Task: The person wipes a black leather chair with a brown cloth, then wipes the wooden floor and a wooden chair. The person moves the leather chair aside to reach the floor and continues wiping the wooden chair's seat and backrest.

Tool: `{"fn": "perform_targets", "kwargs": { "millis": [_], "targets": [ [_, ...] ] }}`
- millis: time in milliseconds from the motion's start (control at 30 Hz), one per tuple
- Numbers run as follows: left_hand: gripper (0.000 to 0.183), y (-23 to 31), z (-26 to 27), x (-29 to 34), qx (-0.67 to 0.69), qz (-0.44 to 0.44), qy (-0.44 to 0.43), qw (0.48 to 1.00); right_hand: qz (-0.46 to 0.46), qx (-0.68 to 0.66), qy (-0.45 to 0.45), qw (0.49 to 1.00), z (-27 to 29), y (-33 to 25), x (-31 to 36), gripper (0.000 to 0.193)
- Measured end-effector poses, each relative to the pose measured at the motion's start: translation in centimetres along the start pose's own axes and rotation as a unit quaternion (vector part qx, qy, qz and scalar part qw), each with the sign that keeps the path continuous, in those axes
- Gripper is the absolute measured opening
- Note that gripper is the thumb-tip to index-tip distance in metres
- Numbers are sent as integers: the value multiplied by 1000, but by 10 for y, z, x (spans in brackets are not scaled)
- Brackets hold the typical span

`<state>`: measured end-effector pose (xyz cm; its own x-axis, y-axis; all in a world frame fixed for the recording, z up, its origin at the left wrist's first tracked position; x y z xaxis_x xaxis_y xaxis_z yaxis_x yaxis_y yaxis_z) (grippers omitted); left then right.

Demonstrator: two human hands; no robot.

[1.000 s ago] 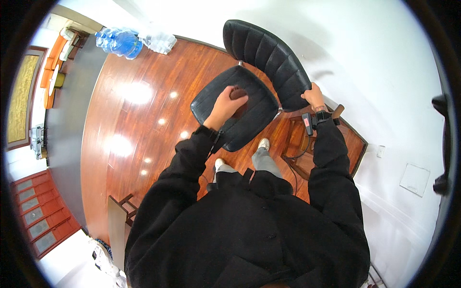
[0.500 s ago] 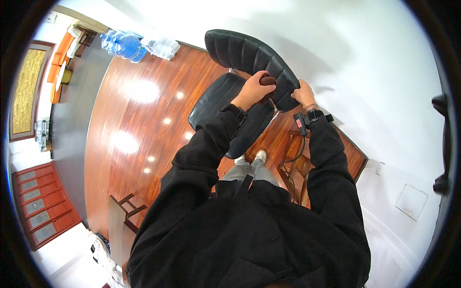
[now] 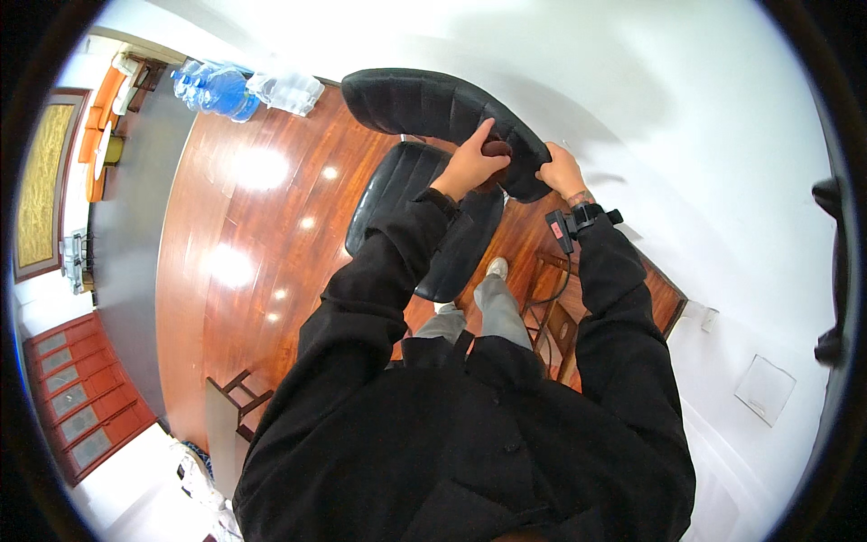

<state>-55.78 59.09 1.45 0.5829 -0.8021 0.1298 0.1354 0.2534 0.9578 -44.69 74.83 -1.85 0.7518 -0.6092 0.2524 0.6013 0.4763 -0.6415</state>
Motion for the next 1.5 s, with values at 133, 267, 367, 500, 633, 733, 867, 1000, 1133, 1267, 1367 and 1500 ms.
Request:
{"fn": "perform_targets", "kwargs": {
  "millis": [133,267,367,500,633,733,867,1000,1133,1267,1367,1500],
  "targets": [
    [90,-21,-20,-27,-16,53,-12,998,10,-12,6,1000,9,11,-12,35],
    [93,-40,-33,-61,11,97,-34,995,1,-46,12,999,26,22,-25,34],
    [91,-42,-44,-81,-53,68,-19,996,-3,-14,26,1000,44,35,-36,32],
    [87,-39,-72,-110,70,70,-27,995,-32,-28,16,999,68,62,-46,31],
    [82,-33,-92,-121,119,64,-35,990,-71,-42,42,996,75,79,-43,34],
    [80,-32,-87,-127,79,70,-48,993,-83,-57,50,994,72,81,-45,36],
    [81,-29,-76,-145,33,23,-100,994,-52,-61,107,991,75,77,-53,41],
    [82,-32,-74,-146,-10,-12,-156,988,-86,-50,167,981,72,88,-48,43],
    [79,-24,-55,-141,-86,-72,-156,981,-68,3,194,979,74,88,-52,47],
    [72,-32,-20,-117,-45,-69,-156,984,-48,22,185,981,82,90,-64,54],
    [64,-42,7,-88,3,-45,-153,987,-87,16,178,980,86,98,-74,52],
    [63,-56,33,-49,-2,17,-140,990,-94,22,196,976,83,95,-75,50]
  ]
}}
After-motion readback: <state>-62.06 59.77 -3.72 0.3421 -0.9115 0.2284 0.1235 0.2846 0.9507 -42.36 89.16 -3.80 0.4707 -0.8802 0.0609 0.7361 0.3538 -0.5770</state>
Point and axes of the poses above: each hand's wrist, its own x-axis away from the middle knuckle, its own z-axis out of the back of the hand, y = z × x, the point moved 9 cm from there along -x, towards the middle knuckle, and after that the axes turned 2 degrees about -z, right-handed, at the moved point
